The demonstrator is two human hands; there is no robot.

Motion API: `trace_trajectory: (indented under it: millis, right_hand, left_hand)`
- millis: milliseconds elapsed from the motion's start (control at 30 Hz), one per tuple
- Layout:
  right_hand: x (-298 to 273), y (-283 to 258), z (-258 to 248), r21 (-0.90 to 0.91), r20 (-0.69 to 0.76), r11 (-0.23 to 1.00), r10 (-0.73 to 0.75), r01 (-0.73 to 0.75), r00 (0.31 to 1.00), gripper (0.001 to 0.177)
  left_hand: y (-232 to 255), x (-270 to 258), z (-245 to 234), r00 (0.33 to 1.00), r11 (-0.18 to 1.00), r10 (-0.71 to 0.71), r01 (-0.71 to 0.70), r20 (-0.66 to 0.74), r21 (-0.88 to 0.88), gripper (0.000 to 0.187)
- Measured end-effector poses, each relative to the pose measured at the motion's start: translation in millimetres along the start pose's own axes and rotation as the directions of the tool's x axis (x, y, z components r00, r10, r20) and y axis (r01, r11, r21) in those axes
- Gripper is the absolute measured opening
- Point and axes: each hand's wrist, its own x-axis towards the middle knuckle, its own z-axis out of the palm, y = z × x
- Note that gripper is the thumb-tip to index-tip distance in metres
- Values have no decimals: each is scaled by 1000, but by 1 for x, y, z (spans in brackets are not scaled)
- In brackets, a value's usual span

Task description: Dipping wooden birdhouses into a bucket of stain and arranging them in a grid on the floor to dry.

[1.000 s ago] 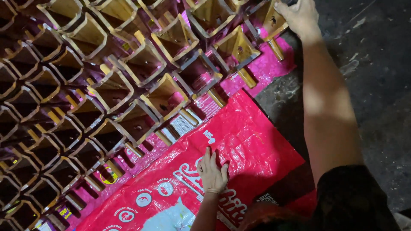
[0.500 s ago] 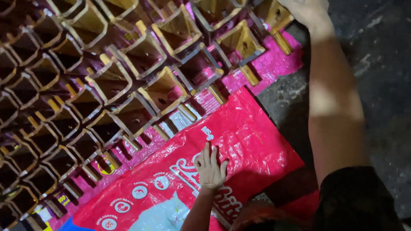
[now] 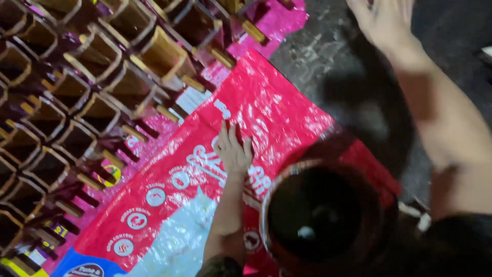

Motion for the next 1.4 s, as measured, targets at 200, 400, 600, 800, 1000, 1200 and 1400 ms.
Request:
trace_trajectory:
  millis: [200,400,600,800,1000,1200,1400]
  right_hand:
    - [-165,-124,-171,26,180,983,176,-184,968,54]
    - [-363,-96,-151,189,208,804,528,-564,823,37]
    - [-453,-177,-113,537,283,275,832,-798,477,41]
    - [-448,-255,-130,753,440,-110,818,-649,371,68]
    - [-469,-253,-103,779,525,-205,730,-593,438,72]
    - [-464,-259,-103,736,616,-324,684,-594,390,17]
    - [-460,-248,-79,781,576,-351,723,-516,381,26]
  left_hand:
    - [-33,-7,-8,994,793,-97,46,-51,-608,63]
    - [-4,-65,-102,958,546,-178,285,223,-788,43]
    - [33,-153,-157,906,386,-87,414,414,-824,50]
    - [-3,-230,-253,879,509,-6,413,477,-755,64]
    - [-268,-424,-304,905,832,-399,289,-149,-474,38]
    - [-244,-677,-325,714,754,-480,633,-510,177,52]
    - [-214,-724,-311,681,615,-637,732,-362,294,65]
